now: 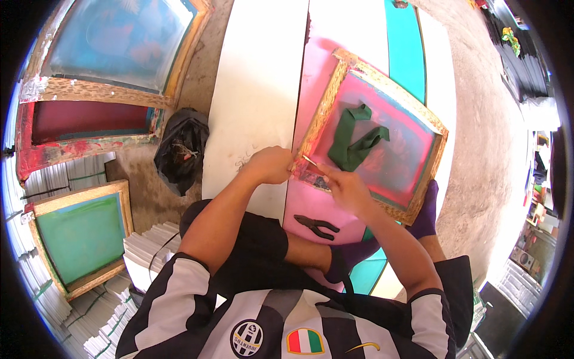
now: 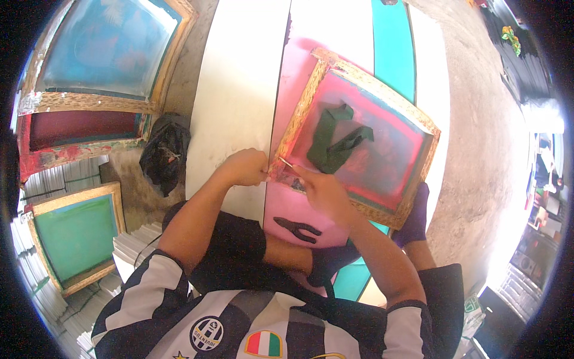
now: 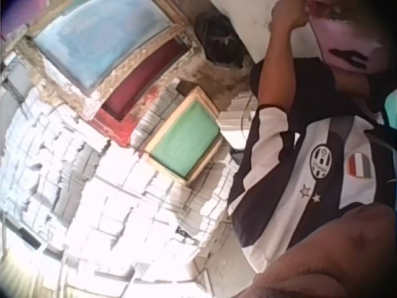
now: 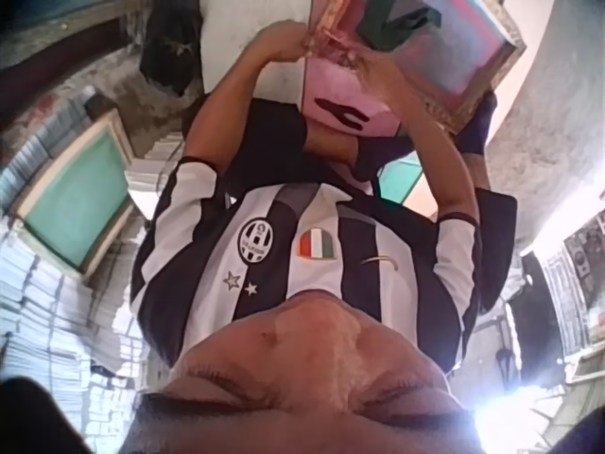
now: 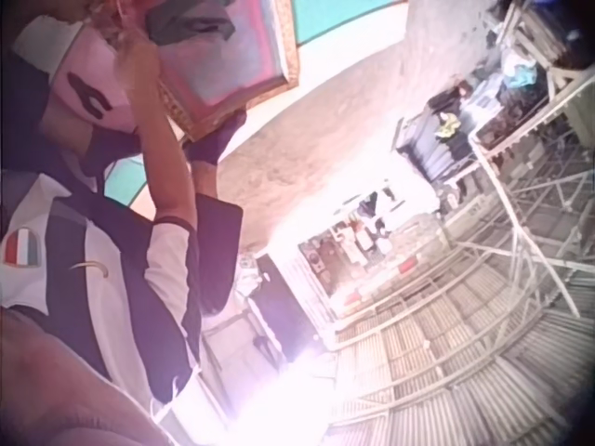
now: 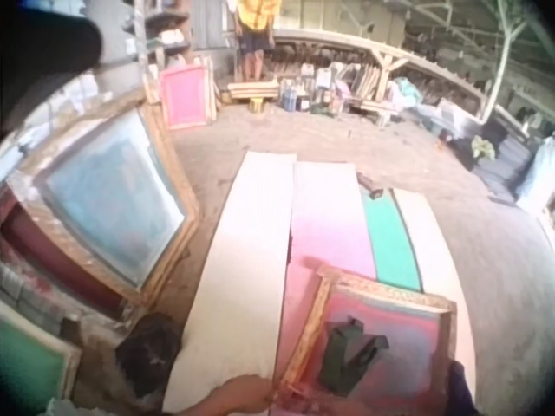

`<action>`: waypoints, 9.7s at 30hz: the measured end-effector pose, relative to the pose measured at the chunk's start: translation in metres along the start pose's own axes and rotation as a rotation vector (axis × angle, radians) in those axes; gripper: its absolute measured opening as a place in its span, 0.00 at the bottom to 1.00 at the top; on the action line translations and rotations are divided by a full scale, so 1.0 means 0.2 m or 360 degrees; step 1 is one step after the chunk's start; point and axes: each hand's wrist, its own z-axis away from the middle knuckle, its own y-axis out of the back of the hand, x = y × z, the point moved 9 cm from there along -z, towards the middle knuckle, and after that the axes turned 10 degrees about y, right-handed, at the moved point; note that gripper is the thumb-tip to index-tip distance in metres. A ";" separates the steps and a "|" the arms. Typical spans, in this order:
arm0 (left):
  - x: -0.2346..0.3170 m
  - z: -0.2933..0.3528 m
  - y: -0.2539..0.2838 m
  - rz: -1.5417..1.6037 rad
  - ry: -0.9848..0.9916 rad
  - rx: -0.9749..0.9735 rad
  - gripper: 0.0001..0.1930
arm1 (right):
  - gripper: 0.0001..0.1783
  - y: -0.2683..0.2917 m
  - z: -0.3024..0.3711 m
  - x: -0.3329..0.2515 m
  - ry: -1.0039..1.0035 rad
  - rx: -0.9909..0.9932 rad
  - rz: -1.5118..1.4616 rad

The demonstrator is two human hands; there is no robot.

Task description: The person sits on the floor and uses a small metal tool to scrape and clean the edge of a wooden screen-printing frame. They work along the frame's perimeter, removing debris and adjusting the mesh attachment.

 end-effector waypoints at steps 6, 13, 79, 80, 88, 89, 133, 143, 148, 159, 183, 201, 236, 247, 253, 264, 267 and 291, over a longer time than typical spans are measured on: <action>0.00 0.01 -0.01 -0.0074 -0.0057 0.0164 0.12 | 0.26 -0.01 0.04 -0.13 0.0230 0.0124 0.0510; 0.02 0.01 -0.01 -0.0134 -0.0044 0.0116 0.12 | 0.24 0.02 0.03 -0.16 0.0117 0.0149 0.0444; -0.01 0.01 -0.02 0.0112 0.0006 -0.0119 0.09 | 0.19 0.14 -0.01 -0.13 -0.0143 0.0213 0.0318; -0.01 0.00 -0.02 0.0089 0.0004 -0.0109 0.09 | 0.19 0.14 -0.01 -0.14 -0.0138 0.0220 0.0340; 0.01 0.01 -0.02 -0.0116 -0.0066 0.0221 0.14 | 0.21 0.09 -0.05 -0.30 -0.0302 -0.0036 0.0734; 0.00 0.00 -0.03 -0.0146 -0.0075 0.0218 0.14 | 0.22 0.08 -0.06 -0.29 -0.0298 -0.0027 0.0729; -0.01 0.01 -0.01 0.0073 -0.0051 -0.0084 0.09 | 0.19 0.17 -0.02 -0.11 -0.0129 0.0241 0.0041; 0.03 0.02 0.00 -0.0049 -0.0123 0.0200 0.13 | 0.23 0.09 -0.04 -0.27 -0.0380 -0.0193 0.0727; 0.03 -0.01 -0.02 -0.0081 -0.0126 0.0175 0.14 | 0.26 0.08 -0.07 -0.06 -0.0186 0.0069 -0.0154; 0.02 -0.01 0.00 -0.0008 -0.0148 0.0176 0.15 | 0.23 -0.01 -0.05 0.13 -0.0387 -0.0062 -0.0938; -0.01 0.01 -0.01 0.0206 -0.0016 -0.0195 0.10 | 0.21 -0.03 0.00 0.11 -0.0767 -0.0069 -0.1527; 0.00 0.02 0.00 0.0108 -0.0051 -0.0092 0.10 | 0.20 0.19 -0.07 -0.07 -0.0181 0.0277 0.0142; 0.01 0.02 0.00 0.0107 -0.0161 0.0066 0.12 | 0.23 0.05 -0.11 0.09 -0.0090 0.0210 -0.0552; -0.03 0.00 -0.02 0.0227 -0.0047 -0.0171 0.09 | 0.22 0.00 -0.05 0.08 -0.0879 -0.0131 -0.1709; -0.03 0.01 0.07 0.0304 -0.0026 0.0047 0.19 | 0.21 0.17 -0.08 0.00 0.0095 0.0418 -0.0181; 0.05 0.02 0.07 0.0245 0.0079 0.0447 0.19 | 0.21 0.24 -0.10 -0.19 -0.0318 0.0026 0.0464; 0.04 0.03 0.05 0.0236 0.0123 0.0445 0.18 | 0.22 0.21 -0.12 -0.26 -0.0348 -0.0134 0.0719; 0.06 0.02 0.06 0.0188 0.0128 0.0442 0.19 | 0.23 0.09 -0.12 0.06 0.0322 0.0442 -0.0194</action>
